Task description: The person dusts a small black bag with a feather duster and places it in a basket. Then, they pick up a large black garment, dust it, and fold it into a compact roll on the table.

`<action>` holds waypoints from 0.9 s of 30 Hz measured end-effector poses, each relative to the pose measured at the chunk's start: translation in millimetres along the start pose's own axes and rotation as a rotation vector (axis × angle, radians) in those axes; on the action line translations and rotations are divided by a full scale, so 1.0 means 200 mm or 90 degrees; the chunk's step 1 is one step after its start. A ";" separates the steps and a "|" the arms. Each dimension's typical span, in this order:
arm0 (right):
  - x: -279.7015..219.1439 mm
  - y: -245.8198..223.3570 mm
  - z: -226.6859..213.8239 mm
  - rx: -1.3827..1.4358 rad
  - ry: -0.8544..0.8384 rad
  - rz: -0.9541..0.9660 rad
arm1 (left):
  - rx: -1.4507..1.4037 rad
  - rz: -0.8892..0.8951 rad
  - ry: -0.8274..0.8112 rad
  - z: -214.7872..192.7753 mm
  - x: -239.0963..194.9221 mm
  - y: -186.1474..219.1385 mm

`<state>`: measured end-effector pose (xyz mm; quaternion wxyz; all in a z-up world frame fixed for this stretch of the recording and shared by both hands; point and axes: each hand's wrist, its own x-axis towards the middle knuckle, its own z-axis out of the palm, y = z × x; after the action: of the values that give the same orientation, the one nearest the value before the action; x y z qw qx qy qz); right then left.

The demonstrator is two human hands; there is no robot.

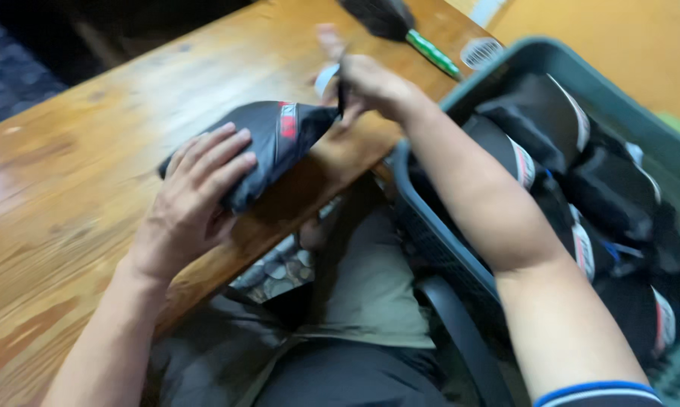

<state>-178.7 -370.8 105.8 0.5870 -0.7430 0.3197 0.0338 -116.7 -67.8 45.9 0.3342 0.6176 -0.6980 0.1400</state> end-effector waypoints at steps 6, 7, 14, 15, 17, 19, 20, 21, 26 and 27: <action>-0.08 0.09 -0.06 -0.450 -0.158 -0.049 | 0.179 0.079 -0.109 0.19 0.14 0.20; -0.14 0.11 -0.10 -0.443 -0.147 -0.040 | 0.169 0.092 -0.111 0.21 0.17 0.24; -0.41 0.21 -0.42 -0.402 -0.074 -0.050 | 0.167 0.233 -0.081 0.37 0.42 0.40; -0.43 0.25 -0.48 -0.391 -0.053 -0.077 | 0.131 0.248 -0.052 0.40 0.46 0.42; -0.48 0.35 -0.70 -0.372 -0.043 -0.111 | 0.124 0.238 -0.035 0.48 0.55 0.42; -0.55 0.46 -0.90 -0.354 -0.031 -0.149 | 0.119 0.230 -0.017 0.59 0.64 0.44; -0.61 0.50 -0.99 -0.351 0.018 -0.121 | 0.014 0.201 -0.028 0.65 0.70 0.46; -0.67 0.54 -1.08 -0.347 0.066 -0.093 | -0.090 0.172 -0.039 0.71 0.75 0.49; -0.96 0.81 -1.50 -0.443 0.142 -0.055 | -0.114 0.201 0.010 1.14 0.99 0.79; -1.03 0.84 -1.56 -0.483 0.187 0.007 | -0.155 0.198 0.011 1.24 1.04 0.86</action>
<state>-530.3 -577.0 146.7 0.2188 -0.9020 0.3693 0.0460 -355.9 -344.3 32.8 0.3869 0.4563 -0.7938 0.1095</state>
